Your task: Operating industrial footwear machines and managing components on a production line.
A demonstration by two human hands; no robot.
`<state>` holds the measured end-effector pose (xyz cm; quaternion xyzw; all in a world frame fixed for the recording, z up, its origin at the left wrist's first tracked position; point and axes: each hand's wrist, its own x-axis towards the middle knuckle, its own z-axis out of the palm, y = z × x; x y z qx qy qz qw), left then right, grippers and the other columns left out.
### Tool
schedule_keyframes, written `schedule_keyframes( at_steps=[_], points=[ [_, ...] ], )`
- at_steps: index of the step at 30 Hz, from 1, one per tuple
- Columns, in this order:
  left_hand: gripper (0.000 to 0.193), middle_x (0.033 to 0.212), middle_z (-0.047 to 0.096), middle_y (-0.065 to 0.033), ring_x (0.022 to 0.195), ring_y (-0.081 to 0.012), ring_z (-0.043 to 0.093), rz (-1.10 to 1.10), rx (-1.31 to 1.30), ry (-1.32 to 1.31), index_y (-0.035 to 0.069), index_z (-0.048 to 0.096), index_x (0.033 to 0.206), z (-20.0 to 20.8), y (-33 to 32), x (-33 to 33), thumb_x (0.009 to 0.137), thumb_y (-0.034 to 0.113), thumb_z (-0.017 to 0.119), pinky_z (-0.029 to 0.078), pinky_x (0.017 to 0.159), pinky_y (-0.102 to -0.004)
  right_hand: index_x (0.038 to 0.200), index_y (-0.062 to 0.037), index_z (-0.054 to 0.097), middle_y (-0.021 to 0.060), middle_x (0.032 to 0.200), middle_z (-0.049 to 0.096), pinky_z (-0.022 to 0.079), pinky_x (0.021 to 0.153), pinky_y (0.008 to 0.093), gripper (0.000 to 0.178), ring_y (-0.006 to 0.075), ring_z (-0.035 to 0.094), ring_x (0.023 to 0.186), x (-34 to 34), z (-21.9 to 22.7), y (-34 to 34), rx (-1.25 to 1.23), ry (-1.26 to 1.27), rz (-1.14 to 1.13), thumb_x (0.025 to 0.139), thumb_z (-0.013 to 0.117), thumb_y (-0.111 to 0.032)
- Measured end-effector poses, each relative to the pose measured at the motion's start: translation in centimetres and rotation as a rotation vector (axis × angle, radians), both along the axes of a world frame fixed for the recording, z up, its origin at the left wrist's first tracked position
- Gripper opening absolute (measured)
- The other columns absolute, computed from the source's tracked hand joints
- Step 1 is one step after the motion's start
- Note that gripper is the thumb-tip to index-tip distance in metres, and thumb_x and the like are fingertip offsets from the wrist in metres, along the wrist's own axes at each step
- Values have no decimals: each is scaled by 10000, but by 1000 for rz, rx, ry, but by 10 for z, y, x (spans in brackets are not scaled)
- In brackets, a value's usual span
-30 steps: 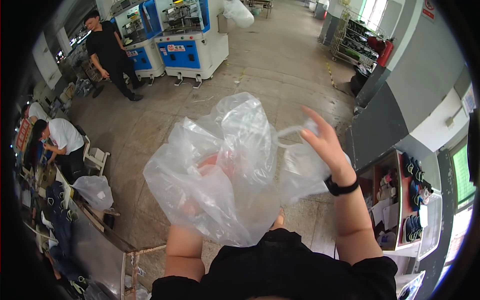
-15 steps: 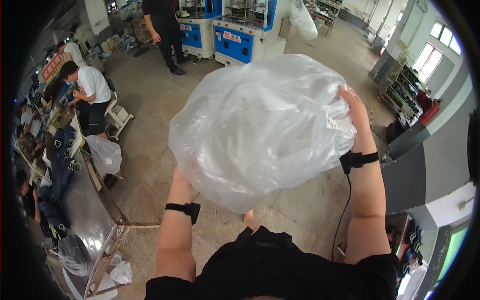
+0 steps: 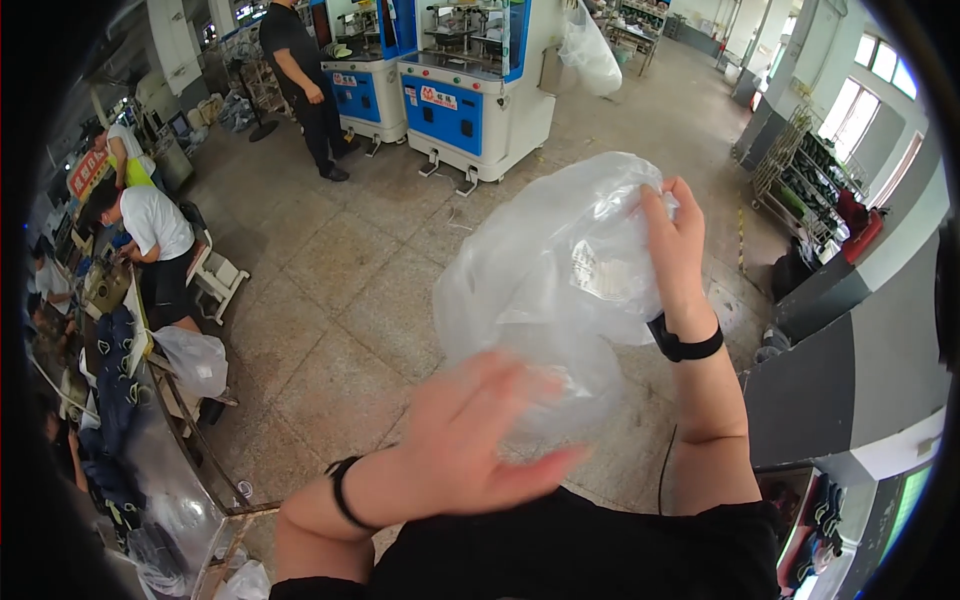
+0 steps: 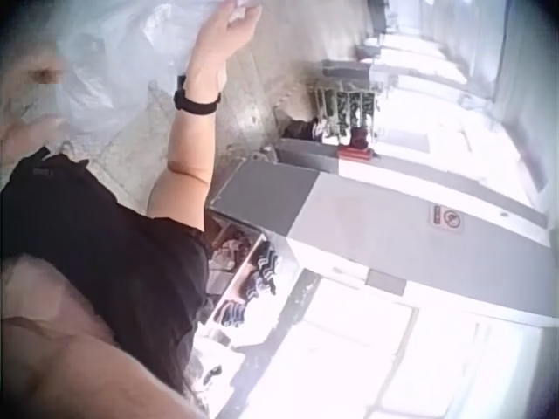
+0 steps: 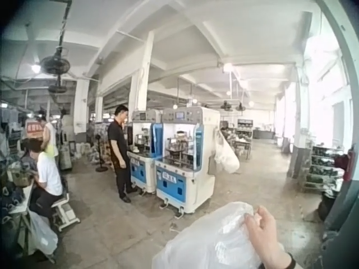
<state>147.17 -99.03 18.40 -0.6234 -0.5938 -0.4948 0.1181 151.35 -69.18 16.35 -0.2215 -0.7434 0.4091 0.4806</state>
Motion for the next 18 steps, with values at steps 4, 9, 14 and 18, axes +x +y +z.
schedule_keyframes(
  at_steps=[4,9,14,18],
  points=[
    [610,923,549,-109,721,-272,563,435,-220,83,74,483,1206,-54,100,-37,698,202,795,479,645,-373,803,-41,529,5,661,569,384,544,232,166,51,478,611,2,1,17,-60,-6,10,875,598,-174],
    [335,811,543,-84,658,-215,541,364,-365,-132,62,574,952,-115,143,-107,702,145,781,458,600,-331,799,-52,550,13,680,598,422,568,229,132,78,537,621,28,2,67,-419,7,179,869,593,-156],
    [189,869,640,-98,725,-233,630,267,-544,-290,30,541,736,-119,184,-163,720,54,727,491,631,-348,807,-69,579,34,763,639,463,591,243,123,114,583,655,59,-20,134,-727,-31,267,891,591,-158],
    [186,890,674,-97,651,-193,641,154,-447,-276,24,517,729,-123,217,-229,745,17,702,493,565,-322,811,-69,592,25,765,633,460,594,241,164,101,567,642,74,-47,184,-671,-124,149,900,618,-204]
  ],
)
